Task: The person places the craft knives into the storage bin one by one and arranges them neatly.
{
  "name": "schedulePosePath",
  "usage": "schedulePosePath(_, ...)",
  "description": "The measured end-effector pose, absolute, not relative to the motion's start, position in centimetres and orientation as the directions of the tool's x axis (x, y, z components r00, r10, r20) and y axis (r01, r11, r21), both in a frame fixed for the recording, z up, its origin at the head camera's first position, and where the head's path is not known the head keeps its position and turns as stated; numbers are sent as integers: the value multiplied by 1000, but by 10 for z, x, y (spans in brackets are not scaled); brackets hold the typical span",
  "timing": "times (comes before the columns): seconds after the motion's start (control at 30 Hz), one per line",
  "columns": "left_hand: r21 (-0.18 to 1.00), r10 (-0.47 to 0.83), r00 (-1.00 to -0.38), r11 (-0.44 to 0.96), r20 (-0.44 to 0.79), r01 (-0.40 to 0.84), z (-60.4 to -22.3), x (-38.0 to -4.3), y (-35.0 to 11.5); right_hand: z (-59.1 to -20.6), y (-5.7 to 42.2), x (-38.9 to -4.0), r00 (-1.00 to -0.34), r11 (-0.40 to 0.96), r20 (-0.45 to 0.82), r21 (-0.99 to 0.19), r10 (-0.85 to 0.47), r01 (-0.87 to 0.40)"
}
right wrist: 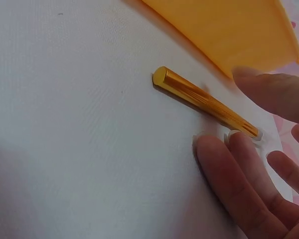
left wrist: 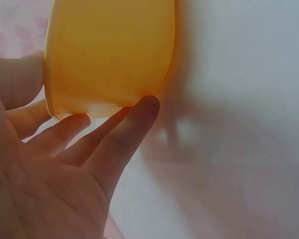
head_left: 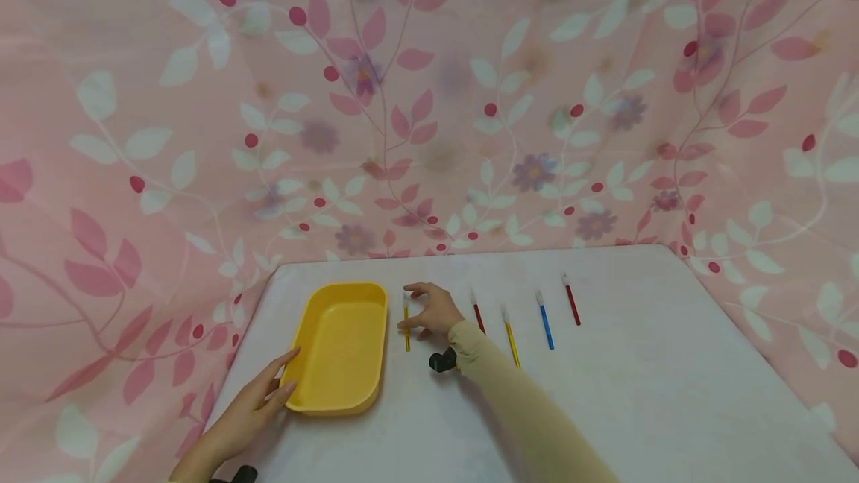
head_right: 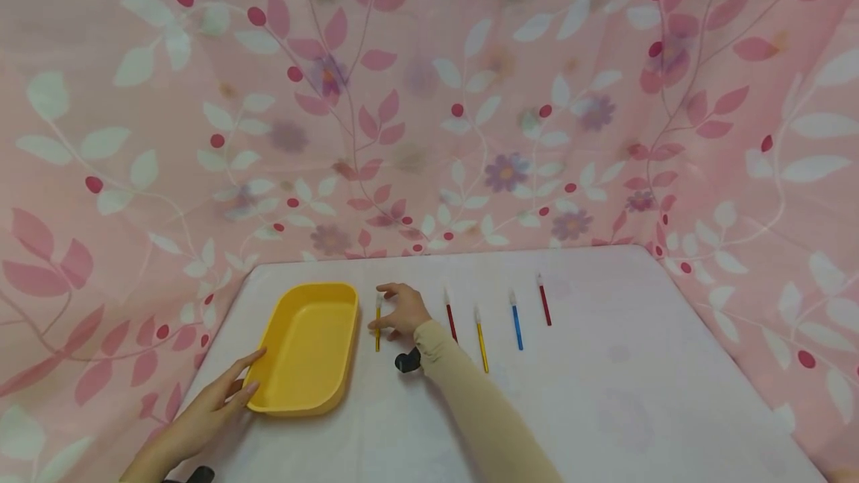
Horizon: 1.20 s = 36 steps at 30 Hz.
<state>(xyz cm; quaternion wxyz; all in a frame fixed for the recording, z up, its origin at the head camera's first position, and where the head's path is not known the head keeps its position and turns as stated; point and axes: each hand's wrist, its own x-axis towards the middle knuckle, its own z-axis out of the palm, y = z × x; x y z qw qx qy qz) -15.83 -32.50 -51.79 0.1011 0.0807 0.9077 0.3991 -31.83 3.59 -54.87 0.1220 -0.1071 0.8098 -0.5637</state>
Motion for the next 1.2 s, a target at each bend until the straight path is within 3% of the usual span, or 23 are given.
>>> schedulePosePath(0.33, 744, 234, -967, 662, -100, 83, -520, -157, -324, -557, 27, -328, -944, 464, -73, -881, -323, -91)
schedulePosePath(0.7, 739, 230, -967, 670, -109, 76, -518, -157, -323, -551, 16, -340, -931, 683, -131, -715, -340, -149)
schedulePosePath(0.93, 741, 236, -967, 666, -98, 88, -521, -157, -323, -542, 13, -337, -924, 703, -195, -704, -330, -102)
schedulePosePath(1.2, 737, 222, -967, 673, -124, 59, -518, -159, -323, -549, 17, -341, -924, 676, -152, -724, -350, -137)
